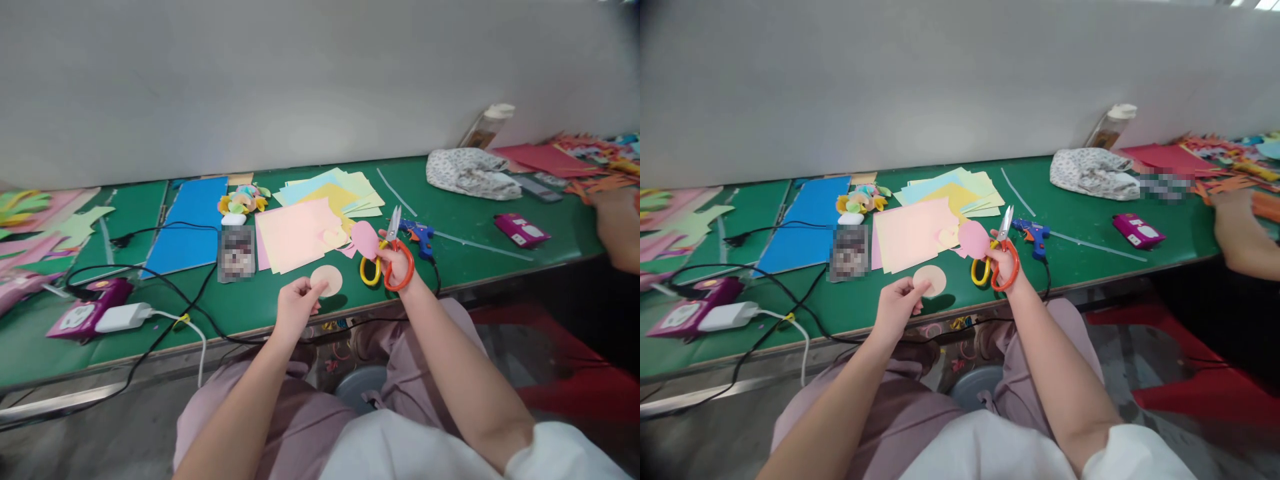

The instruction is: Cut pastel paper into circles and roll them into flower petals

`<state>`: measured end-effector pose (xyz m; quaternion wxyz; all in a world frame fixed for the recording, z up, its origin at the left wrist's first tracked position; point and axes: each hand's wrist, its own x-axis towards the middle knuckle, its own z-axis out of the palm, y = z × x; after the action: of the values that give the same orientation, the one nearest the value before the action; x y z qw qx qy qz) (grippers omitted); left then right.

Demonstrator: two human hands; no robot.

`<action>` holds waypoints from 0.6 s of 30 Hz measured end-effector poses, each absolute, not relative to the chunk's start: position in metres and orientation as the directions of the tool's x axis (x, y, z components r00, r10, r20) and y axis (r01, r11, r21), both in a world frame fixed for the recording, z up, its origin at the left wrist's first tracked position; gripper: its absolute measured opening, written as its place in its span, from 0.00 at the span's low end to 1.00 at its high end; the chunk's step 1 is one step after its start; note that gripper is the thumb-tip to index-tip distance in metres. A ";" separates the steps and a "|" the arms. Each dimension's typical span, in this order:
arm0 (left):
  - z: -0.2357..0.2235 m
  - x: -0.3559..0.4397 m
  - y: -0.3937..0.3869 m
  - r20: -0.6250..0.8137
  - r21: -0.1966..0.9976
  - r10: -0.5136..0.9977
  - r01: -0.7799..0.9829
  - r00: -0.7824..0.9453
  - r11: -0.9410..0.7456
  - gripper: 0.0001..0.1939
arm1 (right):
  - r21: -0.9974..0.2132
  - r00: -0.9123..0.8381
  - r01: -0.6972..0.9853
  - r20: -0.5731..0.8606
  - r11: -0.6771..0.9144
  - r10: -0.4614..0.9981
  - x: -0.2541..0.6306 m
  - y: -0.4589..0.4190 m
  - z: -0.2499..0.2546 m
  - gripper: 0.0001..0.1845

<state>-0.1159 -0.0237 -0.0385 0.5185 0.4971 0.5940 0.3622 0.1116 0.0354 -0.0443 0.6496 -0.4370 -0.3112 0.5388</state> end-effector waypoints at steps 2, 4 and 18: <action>-0.040 -0.117 -0.024 -0.253 0.948 0.967 0.206 0.022 0.243 0.15 | -0.937 0.278 -0.341 -0.027 0.073 0.960 0.104 0.029 -0.039 0.23; -0.041 -0.117 -0.024 -0.245 0.953 0.969 0.193 0.025 0.236 0.15 | -0.962 0.299 -0.247 0.035 0.113 0.954 0.096 0.021 -0.031 0.28; -0.036 -0.119 -0.022 -0.201 0.978 0.972 0.090 0.123 0.190 0.14 | -0.977 0.180 0.053 0.211 0.205 0.961 0.054 -0.011 -0.007 0.25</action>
<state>-0.1188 -0.0221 -0.0364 0.5588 0.4992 0.5318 0.3945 0.0537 -0.0114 -0.0069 0.5853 -0.4975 -0.5096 0.3875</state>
